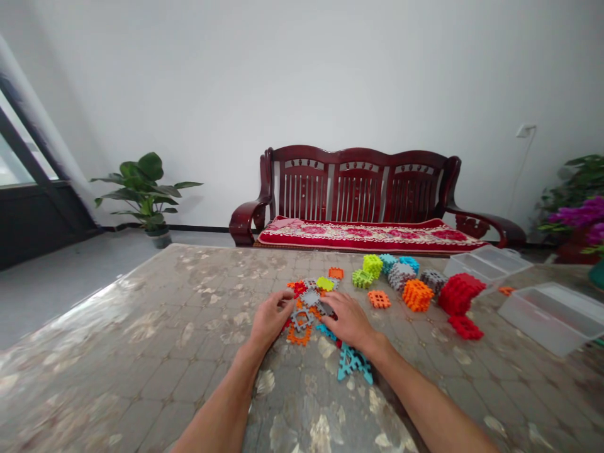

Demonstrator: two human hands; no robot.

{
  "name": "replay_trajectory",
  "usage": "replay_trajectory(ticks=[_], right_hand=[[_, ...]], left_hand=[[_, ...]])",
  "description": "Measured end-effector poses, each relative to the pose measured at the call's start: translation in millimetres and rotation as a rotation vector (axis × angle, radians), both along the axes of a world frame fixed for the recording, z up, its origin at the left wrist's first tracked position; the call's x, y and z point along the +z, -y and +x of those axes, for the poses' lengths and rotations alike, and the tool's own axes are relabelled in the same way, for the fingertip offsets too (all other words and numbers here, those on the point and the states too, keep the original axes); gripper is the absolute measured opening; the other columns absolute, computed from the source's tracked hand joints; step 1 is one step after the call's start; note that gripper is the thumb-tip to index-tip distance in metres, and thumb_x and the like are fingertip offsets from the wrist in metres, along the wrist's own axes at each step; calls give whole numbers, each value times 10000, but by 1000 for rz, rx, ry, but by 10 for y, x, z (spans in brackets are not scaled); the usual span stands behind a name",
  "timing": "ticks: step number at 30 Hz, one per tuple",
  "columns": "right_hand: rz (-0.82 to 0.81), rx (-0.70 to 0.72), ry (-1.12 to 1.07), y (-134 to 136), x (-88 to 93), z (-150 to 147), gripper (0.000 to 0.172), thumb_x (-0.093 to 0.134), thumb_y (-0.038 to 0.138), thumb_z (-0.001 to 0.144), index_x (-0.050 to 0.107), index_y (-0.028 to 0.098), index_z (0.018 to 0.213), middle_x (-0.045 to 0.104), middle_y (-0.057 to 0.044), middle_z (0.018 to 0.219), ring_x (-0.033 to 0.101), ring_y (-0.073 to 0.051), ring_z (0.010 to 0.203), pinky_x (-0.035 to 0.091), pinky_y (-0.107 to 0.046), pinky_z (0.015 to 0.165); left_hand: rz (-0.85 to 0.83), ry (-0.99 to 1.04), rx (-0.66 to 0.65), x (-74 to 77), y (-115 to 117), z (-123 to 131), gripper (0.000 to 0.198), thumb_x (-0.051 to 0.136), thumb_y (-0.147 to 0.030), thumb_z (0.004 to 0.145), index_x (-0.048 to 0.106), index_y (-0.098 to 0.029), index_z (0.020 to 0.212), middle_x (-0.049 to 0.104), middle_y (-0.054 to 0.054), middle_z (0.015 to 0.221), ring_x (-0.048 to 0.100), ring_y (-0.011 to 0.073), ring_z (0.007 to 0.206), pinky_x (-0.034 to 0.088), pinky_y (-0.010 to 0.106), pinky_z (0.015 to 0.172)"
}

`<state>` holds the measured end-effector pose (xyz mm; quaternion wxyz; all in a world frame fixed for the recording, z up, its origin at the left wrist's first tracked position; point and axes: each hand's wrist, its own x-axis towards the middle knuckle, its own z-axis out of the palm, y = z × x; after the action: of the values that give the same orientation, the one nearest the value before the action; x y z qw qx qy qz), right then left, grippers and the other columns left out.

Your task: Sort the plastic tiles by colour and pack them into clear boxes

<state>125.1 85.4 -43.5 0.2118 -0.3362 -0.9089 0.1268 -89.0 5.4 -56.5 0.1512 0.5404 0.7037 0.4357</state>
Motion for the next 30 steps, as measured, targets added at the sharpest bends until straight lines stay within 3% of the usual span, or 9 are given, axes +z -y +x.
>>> replay_trajectory(ticks=[4, 8, 12, 16, 21, 25, 30], right_hand=[[17, -73, -53, -26, -61, 33, 422, 579, 123, 808, 672, 233, 1205, 664, -70, 1281, 581, -255, 1196, 440, -430, 1043], [83, -141, -109, 7, -93, 43, 408, 543, 118, 842, 669, 223, 1216, 653, -77, 1298, 553, -261, 1213, 418, -416, 1057], [82, -177, -135, -8, -99, 51, 344, 519, 164, 900, 674, 220, 1202, 689, -68, 1229, 581, -246, 1152, 419, -380, 1033], [126, -263, -153, -34, -96, 79, 314, 554, 165, 888, 686, 219, 1167, 676, -68, 1240, 566, -249, 1144, 409, -381, 1014], [200, -234, -25, 117, 45, 71, 119, 635, 274, 888, 743, 256, 936, 703, -45, 1031, 555, -246, 1016, 403, -364, 915], [168, -210, 173, 203, 138, -2, 137, 634, 312, 899, 752, 242, 907, 701, -62, 1006, 557, -266, 1012, 405, -368, 848], [157, -166, 274, 182, 123, -80, 184, 557, 224, 931, 740, 205, 939, 705, -92, 1032, 580, -258, 1026, 411, -364, 850]], left_hand=[[-19, -138, -91, 66, 49, 72, 260, 713, -349, 752, 747, -245, 988, 742, 25, 994, 676, 193, 893, 505, 278, 841], [-46, -268, -133, 90, 60, 97, 203, 675, -188, 741, 737, -240, 927, 738, 13, 962, 658, 191, 965, 471, 271, 901], [-62, -245, -84, 56, 33, 67, 268, 581, -52, 710, 724, -226, 854, 737, -5, 896, 666, 157, 855, 482, 231, 793], [-39, -225, 37, 20, 14, 15, 259, 555, -54, 745, 724, -218, 852, 730, 6, 917, 657, 156, 871, 478, 240, 832], [-49, -176, 214, 21, 2, -25, 244, 530, -96, 806, 731, -187, 911, 726, 40, 936, 656, 155, 798, 492, 254, 794], [-70, -154, 242, 43, 2, -12, 239, 546, -109, 820, 738, -194, 934, 731, 35, 941, 658, 144, 776, 490, 235, 765], [-80, -146, 236, 66, 12, -3, 234, 553, -109, 829, 744, -194, 934, 736, 36, 954, 669, 144, 803, 488, 225, 772]])
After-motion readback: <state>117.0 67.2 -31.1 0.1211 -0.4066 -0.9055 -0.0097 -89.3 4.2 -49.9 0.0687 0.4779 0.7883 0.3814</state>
